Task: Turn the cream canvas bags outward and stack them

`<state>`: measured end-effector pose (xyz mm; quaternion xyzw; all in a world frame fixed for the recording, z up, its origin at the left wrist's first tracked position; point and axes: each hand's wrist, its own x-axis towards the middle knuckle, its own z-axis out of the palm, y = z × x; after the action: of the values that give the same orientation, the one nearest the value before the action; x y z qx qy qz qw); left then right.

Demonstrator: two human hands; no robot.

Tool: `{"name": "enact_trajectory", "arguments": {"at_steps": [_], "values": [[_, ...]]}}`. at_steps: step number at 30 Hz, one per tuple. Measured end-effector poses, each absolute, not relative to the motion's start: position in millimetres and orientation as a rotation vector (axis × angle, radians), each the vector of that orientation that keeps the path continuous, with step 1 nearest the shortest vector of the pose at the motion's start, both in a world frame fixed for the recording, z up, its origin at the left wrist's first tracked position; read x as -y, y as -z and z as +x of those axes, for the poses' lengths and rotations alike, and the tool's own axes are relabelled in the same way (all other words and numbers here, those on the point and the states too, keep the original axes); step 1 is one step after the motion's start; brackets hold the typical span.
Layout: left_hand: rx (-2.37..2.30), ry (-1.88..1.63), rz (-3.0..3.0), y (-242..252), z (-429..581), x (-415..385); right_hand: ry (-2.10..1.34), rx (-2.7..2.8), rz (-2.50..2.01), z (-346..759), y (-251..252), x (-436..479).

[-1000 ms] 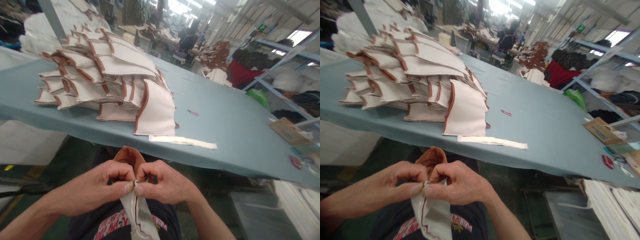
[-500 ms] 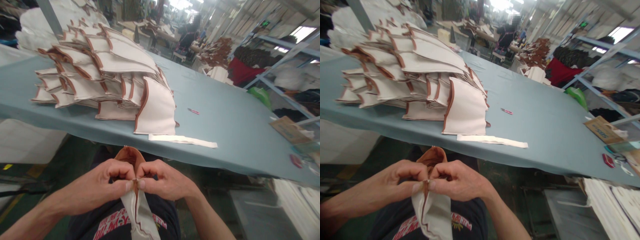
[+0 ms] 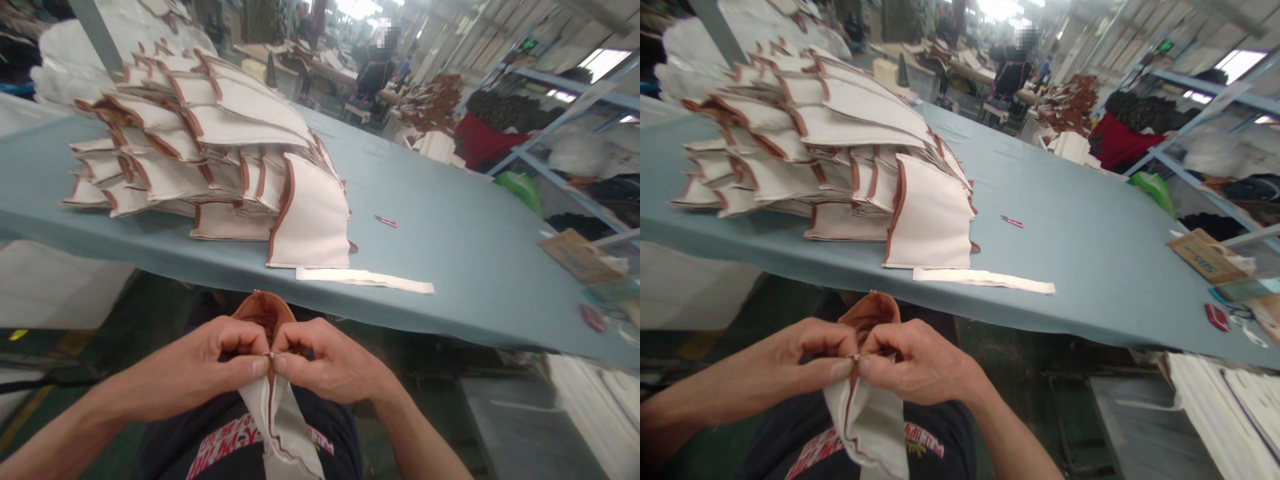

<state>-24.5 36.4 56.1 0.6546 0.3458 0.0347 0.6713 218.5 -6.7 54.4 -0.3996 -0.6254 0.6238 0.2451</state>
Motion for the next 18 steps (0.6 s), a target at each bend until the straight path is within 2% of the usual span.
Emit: {"name": "enact_trajectory", "arguments": {"at_steps": [12, 18], "values": [[-0.829, -0.097, 1.478, -58.2, -22.2, -36.6, -1.623, 1.731, -1.19, 219.3, -66.5, 8.4], [-0.795, -0.081, 1.495, -61.7, -20.9, -36.5, -1.772, 1.7, -1.07, 225.4, -60.9, 3.8]]}}
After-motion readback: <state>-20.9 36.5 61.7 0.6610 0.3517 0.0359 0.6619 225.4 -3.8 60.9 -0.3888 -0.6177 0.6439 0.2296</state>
